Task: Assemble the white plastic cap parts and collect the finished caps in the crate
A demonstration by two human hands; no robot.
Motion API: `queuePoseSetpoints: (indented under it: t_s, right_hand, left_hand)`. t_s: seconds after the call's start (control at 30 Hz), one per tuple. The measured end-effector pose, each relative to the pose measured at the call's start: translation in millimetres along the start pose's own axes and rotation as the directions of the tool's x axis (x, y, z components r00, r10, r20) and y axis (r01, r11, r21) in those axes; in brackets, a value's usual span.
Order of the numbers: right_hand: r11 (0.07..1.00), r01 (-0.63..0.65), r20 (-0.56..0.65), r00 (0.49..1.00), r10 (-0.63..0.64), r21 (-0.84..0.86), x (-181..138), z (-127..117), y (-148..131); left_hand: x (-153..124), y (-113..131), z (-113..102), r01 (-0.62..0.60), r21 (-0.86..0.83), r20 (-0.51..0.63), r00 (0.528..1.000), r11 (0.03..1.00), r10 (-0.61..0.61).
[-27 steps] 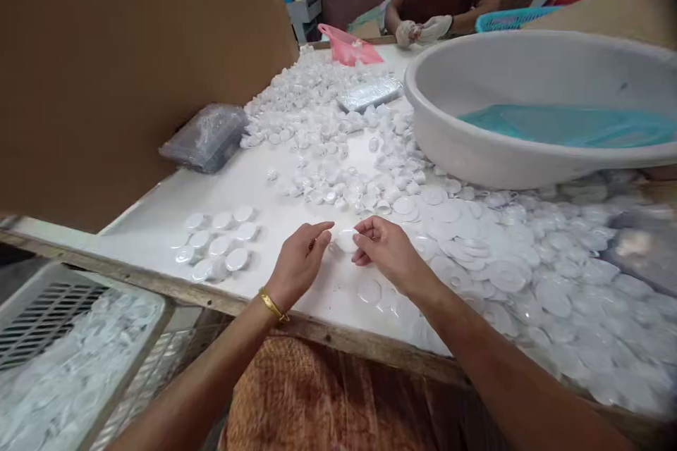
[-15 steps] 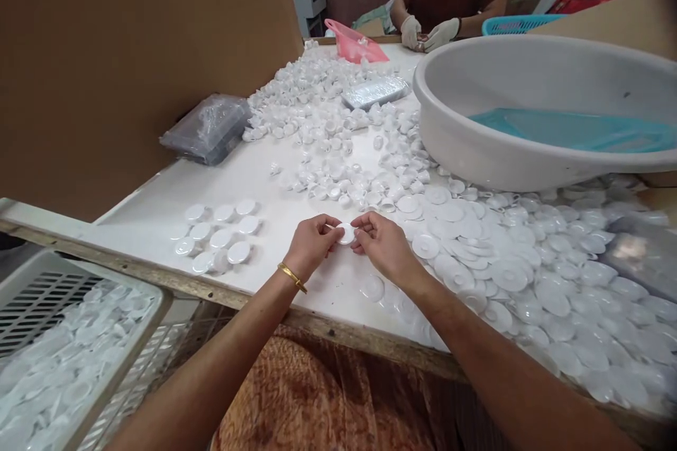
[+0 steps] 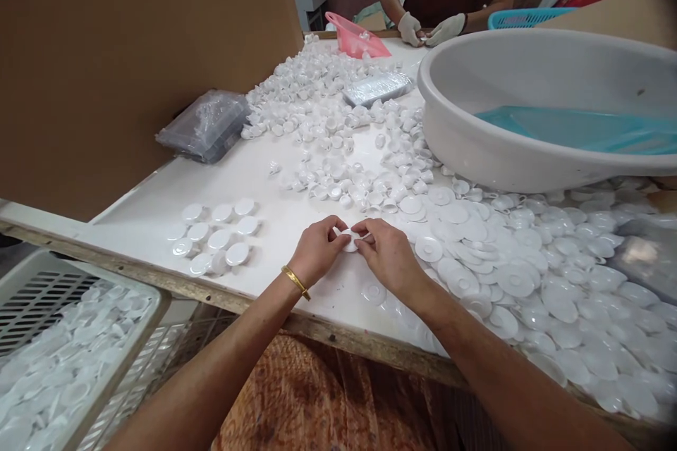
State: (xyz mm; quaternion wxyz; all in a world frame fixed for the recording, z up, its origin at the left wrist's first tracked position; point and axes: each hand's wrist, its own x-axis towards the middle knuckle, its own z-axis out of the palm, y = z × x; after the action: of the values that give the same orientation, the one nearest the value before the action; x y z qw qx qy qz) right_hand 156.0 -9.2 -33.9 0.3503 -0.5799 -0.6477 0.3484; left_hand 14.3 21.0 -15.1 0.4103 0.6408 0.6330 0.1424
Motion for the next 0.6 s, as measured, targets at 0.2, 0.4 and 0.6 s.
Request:
queuePoseSetpoints:
  t_s: [0.2, 0.4, 0.6]
  right_hand:
    - [0.996, -0.072, 0.072, 0.995, 0.068, 0.058, 0.4, 2.4, 0.3]
    - [0.999, 0.012, 0.036, 0.999, -0.01, -0.05, -0.4, 1.5, -0.4]
    - [0.908, 0.251, 0.017, 0.965, -0.261, -0.335, -10.7, -0.1, 1.9]
  left_hand:
    - [3.8, -2.3, -8.9, 0.156, -0.235, 0.218, 0.97, 0.959, -0.105]
    - [1.7, -5.1, -5.4, 0.023, -0.038, 0.064, 0.998, 0.999, -0.02]
    - [-0.2, -5.7, -5.9, -0.06, 0.139, -0.007, 0.998, 0.988, 0.062]
